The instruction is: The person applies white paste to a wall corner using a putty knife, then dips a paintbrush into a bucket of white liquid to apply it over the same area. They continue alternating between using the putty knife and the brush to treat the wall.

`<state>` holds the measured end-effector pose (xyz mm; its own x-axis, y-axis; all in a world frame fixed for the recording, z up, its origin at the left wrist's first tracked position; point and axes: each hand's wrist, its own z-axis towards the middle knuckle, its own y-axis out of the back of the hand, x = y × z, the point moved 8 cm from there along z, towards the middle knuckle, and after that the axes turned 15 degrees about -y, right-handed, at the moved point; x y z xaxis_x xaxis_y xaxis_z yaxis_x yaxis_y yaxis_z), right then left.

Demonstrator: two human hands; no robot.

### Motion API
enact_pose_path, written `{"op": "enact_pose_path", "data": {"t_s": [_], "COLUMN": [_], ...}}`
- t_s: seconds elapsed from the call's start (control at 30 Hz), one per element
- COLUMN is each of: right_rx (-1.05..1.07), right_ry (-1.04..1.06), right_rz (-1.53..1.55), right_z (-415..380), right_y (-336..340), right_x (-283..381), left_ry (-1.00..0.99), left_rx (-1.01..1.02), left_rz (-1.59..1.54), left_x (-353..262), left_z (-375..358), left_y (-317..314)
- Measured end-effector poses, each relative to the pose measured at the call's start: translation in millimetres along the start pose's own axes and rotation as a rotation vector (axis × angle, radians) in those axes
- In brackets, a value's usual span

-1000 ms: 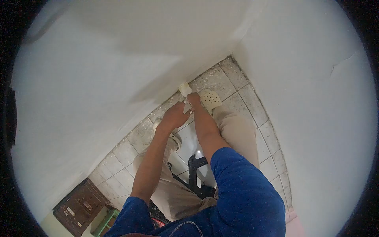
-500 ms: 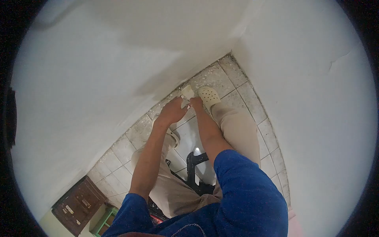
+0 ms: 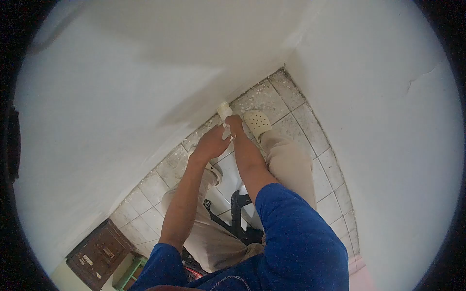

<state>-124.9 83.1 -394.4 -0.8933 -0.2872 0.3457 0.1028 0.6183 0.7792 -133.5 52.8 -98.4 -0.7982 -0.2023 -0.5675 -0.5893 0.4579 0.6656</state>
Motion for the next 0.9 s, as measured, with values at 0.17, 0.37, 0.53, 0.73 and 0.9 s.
{"op": "enact_pose_path", "data": {"t_s": [0.17, 0.37, 0.53, 0.73, 0.9], "right_rx": [-0.063, -0.205, 0.145, 0.034, -0.049], "right_ry": [0.077, -0.379, -0.395, -0.236, -0.187], "right_rz": [0.209, 0.706, 0.327, 0.133, 0.200], "right_z": [4.8, -46.2, -41.1, -12.9, 11.6], "right_y": [8.3, -5.5, -5.2, 2.2, 7.6], "right_x": [-5.2, -45.1, -69.4, -56.7, -28.4], "left_ry": [-0.019, 0.004, 0.017, -0.001, -0.018], "left_rx": [-0.042, -0.038, -0.049, -0.028, 0.016], "left_rz": [0.026, -0.007, 0.034, 0.053, 0.048], "left_x": [10.1, 19.1, 19.3, 22.9, 9.6], "left_z": [-0.7, -7.5, -15.8, -18.6, -14.2], "left_y": [1.7, 0.2, 7.9, -1.4, -1.3]}}
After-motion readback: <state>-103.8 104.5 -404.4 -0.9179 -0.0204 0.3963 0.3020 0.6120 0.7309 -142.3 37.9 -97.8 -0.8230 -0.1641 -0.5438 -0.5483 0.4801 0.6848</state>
